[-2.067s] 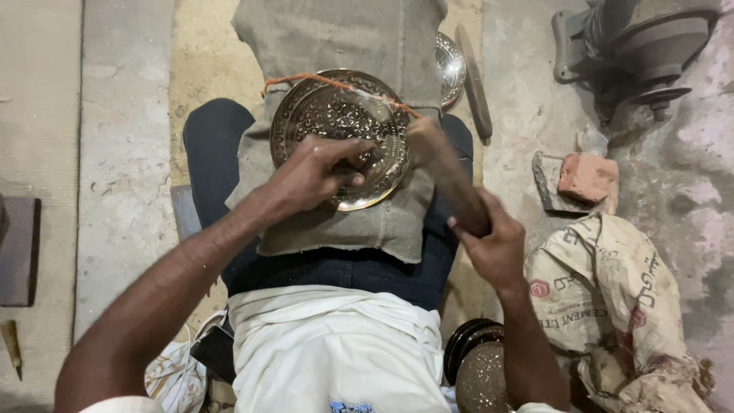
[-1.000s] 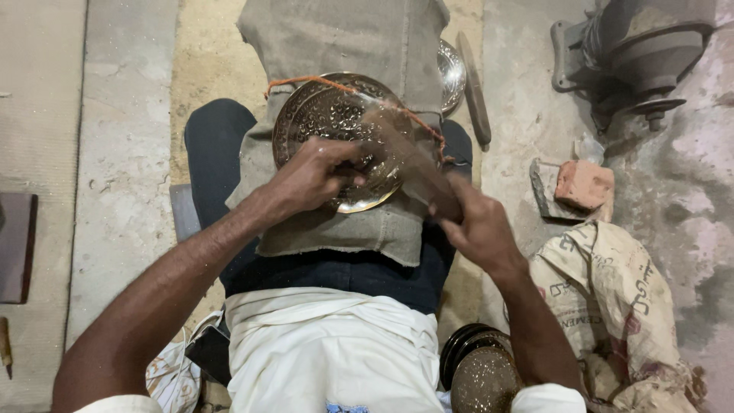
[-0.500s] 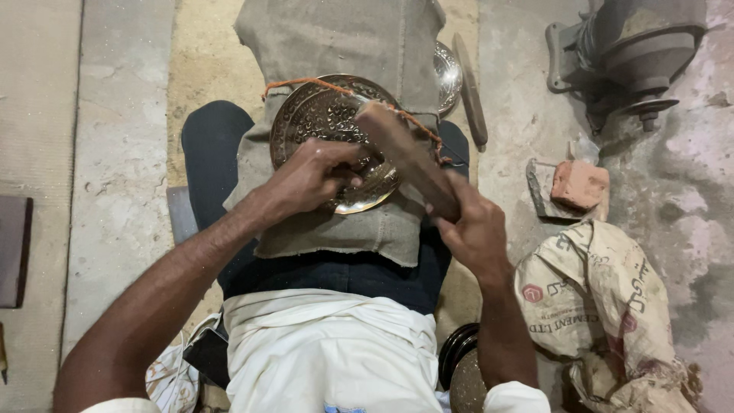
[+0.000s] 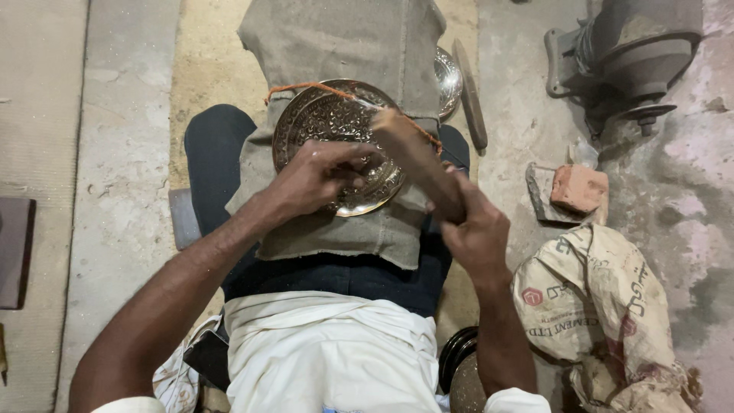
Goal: The person uses a metal punch and wooden mallet to emboss a decorative pattern into a brass plate resting on a cloth-covered support. The left hand holds the punch while the right hand repeatedly strikes it to form the design.
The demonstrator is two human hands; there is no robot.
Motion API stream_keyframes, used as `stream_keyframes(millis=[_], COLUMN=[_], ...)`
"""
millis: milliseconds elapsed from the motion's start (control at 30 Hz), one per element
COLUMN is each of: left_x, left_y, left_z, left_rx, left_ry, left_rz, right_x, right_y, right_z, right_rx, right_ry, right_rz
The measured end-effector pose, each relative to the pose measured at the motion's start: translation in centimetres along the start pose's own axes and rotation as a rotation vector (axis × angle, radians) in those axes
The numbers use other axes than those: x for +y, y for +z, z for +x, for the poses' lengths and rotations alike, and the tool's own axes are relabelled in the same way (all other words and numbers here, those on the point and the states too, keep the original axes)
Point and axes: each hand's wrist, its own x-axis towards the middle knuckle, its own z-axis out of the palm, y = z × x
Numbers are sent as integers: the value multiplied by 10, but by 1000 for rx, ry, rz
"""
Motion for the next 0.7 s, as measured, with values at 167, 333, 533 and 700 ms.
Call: stream_keyframes(millis=[167,333,533,700], left_x=[5,4,-3,-4], left_y=[1,-1,9,8], left_z=[3,1,-1,-1], left_rx=[-7,4,103,79], left_ry=[4,-1,20,42], left_rz=[124,129,106,170], right_x=[13,14,12,12], right_y=[5,8,2,1], right_z=[9,18,25,34], right_rx=[137,-80,51,-217], right_ry=[122,204,35,-120], right_rz=[229,381,504,-150])
